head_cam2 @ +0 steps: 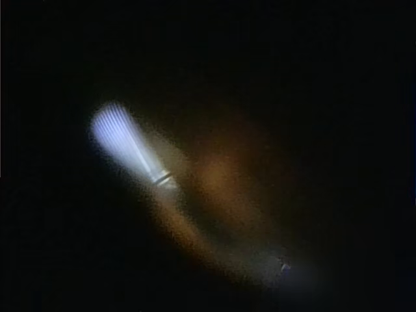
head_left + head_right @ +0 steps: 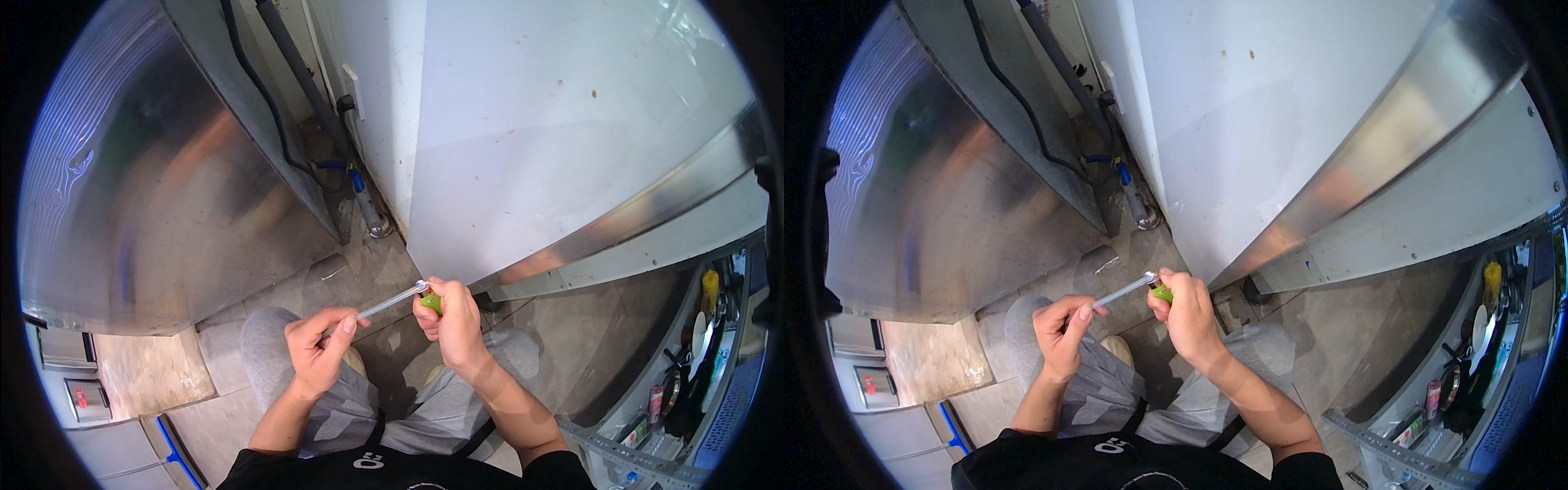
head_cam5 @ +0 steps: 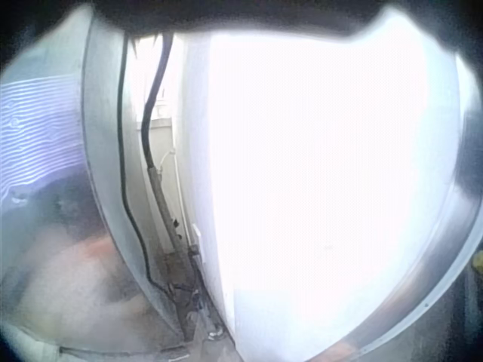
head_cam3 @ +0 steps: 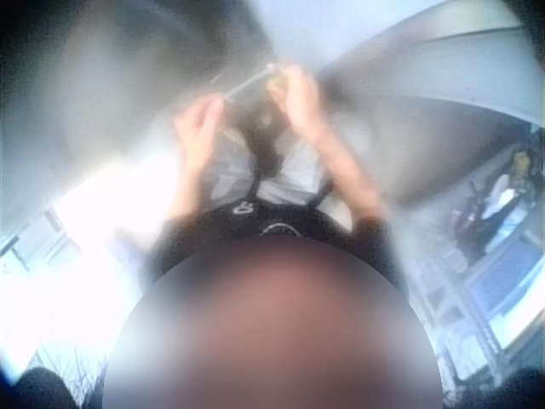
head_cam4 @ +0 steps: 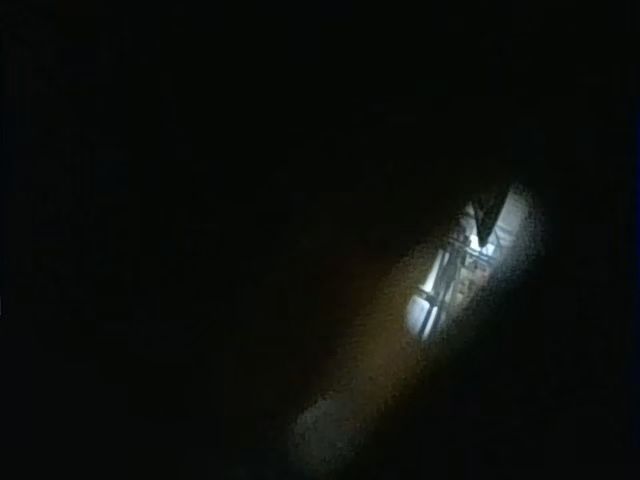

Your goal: The person squats behind a refrigerator and uses a screwdriver to adjust a pipe fitting and a valve. They then use a lighter to heat a plastic tube and insert it into a connection point, securing the plumbing.

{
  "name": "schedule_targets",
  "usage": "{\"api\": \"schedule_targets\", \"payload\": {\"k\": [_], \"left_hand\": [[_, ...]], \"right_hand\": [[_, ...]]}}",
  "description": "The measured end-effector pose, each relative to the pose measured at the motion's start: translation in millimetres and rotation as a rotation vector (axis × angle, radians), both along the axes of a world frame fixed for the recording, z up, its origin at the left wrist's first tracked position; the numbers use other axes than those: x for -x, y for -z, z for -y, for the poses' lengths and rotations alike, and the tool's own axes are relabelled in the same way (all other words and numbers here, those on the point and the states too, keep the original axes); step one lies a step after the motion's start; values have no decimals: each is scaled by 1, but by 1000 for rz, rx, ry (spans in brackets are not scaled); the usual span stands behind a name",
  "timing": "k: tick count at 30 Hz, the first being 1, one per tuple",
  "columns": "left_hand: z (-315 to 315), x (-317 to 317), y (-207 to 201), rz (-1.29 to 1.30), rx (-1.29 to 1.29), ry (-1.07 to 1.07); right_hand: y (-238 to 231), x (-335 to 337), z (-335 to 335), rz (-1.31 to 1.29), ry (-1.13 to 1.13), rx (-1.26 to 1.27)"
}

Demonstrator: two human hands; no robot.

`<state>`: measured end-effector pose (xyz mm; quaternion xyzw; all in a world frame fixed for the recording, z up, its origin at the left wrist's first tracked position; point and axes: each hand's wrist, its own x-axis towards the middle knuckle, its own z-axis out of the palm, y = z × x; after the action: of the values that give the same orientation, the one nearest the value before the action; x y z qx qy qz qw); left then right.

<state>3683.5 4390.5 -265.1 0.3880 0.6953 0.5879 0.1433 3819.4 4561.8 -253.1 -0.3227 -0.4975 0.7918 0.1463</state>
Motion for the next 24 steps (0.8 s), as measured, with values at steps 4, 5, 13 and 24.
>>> {"api": "schedule_targets", "payload": {"k": [4, 5, 13, 24], "left_hand": [[0, 1, 1, -2, 10, -3], [0, 1, 1, 0, 13, -3], [0, 1, 0, 7, 16, 6], [0, 1, 0, -21, 11, 7]], "right_hand": [[0, -1, 0, -11, 0, 23], [0, -1, -1, -23, -1, 18], [0, -1, 0, -32, -8, -2], [-3, -1, 0, -13, -3, 35]]}}
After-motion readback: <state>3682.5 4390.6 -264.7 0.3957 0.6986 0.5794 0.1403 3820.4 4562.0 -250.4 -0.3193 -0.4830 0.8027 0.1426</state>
